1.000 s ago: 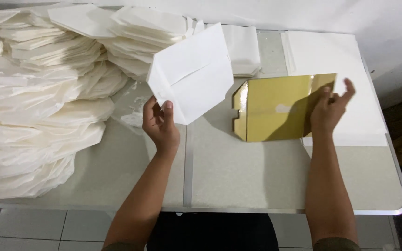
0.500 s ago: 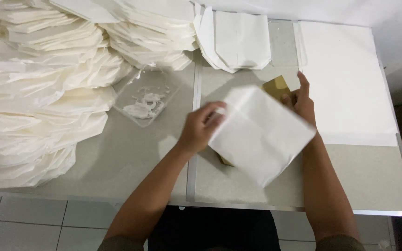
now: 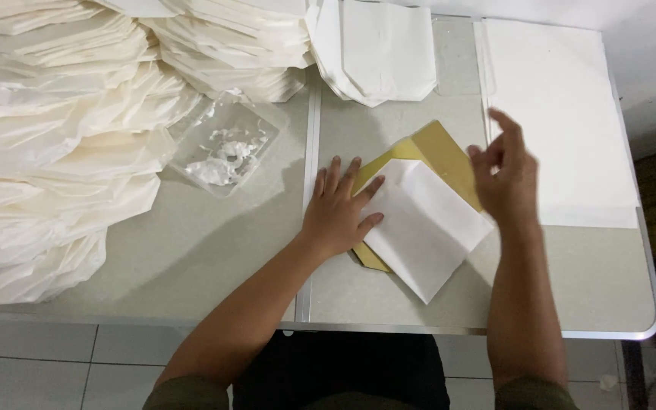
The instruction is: Assembling paper boxes by folding paper sheets around a template and applying adhesive.
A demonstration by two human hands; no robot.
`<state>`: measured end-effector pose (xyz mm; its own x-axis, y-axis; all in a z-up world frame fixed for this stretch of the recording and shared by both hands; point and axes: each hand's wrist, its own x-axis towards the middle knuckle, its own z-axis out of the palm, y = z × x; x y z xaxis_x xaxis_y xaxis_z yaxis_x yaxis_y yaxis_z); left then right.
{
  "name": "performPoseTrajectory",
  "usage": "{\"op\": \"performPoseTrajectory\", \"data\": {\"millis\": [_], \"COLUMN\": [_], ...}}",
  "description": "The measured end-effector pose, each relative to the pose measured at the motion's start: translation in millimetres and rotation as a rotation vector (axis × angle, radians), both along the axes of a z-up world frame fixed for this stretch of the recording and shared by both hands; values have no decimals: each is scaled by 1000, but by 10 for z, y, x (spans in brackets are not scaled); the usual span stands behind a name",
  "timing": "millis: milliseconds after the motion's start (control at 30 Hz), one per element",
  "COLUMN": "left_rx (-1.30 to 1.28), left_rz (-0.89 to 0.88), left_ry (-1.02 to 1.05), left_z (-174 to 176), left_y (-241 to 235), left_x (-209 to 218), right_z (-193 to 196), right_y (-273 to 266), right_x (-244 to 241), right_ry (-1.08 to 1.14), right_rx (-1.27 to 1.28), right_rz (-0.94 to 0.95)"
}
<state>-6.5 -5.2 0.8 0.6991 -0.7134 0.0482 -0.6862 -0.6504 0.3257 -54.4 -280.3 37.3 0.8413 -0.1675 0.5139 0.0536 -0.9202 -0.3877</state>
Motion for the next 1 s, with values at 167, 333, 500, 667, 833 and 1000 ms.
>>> {"op": "performPoseTrajectory", "data": {"millis": [167, 333, 500, 667, 833, 1000], "left_rx": [-78, -115, 33, -27, 83, 144], "left_rz": [-42, -286, -373, -360, -357, -352], "left_ry": [-100, -111, 59, -86, 75, 184], "left_z": [-64, -105, -63, 512, 31, 14], "left_y": [-67, -6, -16, 31, -45, -59], "left_x": [-21, -68, -103, -159, -159, -145], "right_z": [-183, -406, -385, -453, -388, -508], "right_y": [686, 656, 675, 859, 891, 696], "right_x": [126, 269, 262, 509, 631, 874], "right_ry": [161, 388, 330, 315, 337, 317], "right_rx": [1126, 1178, 1094, 1147, 1262, 1357], "right_rz": [340, 158, 192, 389, 297, 144]}}
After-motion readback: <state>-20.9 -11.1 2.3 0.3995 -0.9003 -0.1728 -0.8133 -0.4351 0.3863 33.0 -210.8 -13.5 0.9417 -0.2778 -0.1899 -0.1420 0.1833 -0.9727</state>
